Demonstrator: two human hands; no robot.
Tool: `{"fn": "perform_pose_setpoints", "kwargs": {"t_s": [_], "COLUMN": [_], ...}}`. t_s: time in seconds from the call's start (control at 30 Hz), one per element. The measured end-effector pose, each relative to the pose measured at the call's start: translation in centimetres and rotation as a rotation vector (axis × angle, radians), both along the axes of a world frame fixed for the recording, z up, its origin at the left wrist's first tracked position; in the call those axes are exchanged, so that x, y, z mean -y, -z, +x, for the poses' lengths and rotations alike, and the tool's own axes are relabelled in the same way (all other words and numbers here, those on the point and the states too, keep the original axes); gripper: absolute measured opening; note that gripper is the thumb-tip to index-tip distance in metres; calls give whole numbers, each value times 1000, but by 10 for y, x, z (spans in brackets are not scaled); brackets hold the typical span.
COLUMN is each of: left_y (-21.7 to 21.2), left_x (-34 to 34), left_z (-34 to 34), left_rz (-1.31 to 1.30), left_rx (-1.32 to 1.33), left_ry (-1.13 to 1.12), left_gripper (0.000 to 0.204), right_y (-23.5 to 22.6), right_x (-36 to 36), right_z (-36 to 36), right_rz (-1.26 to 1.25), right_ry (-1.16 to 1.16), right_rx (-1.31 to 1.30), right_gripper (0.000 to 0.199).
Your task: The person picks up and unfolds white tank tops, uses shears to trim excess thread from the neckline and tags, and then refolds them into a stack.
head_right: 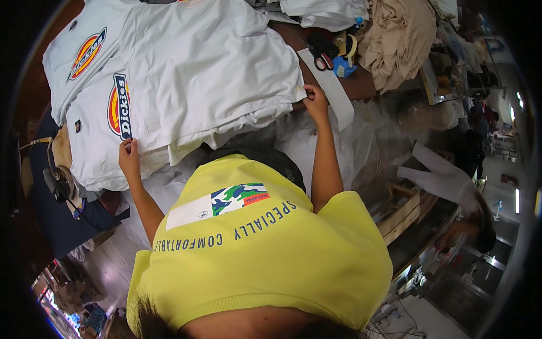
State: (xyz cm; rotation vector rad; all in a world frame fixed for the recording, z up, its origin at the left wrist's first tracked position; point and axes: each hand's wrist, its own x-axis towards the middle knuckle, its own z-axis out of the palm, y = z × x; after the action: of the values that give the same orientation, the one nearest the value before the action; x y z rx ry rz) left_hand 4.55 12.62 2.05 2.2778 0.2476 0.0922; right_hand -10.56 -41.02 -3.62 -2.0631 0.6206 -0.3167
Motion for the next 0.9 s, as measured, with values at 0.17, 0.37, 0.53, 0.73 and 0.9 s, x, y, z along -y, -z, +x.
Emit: {"fn": "perform_pose_setpoints", "kwargs": {"t_s": [0.17, 0.37, 0.53, 0.73, 0.9], "left_y": [-18, 13, -4, -30, -127], "left_x": [8, 76, 98, 77, 47], "left_z": [66, 213, 229, 248, 223], "left_rz": [84, 31, 49, -148, -742], "left_rx": [307, 214, 78, 180, 141], "left_ry": [181, 144, 3, 83, 159], "left_gripper": [27, 47, 62, 48, 42], "right_y": [-23, -32, -38, -53, -131], "right_x": [29, 44, -12, 20, 56], "right_z": [40, 175, 249, 257, 214], "right_rz": [32, 126, -343, -40, 1060], "right_ry": [-17, -88, -82, -404, -292], "right_rx": [-62, 85, -240, -47, 392], "right_gripper": [27, 40, 69, 25, 37]}}
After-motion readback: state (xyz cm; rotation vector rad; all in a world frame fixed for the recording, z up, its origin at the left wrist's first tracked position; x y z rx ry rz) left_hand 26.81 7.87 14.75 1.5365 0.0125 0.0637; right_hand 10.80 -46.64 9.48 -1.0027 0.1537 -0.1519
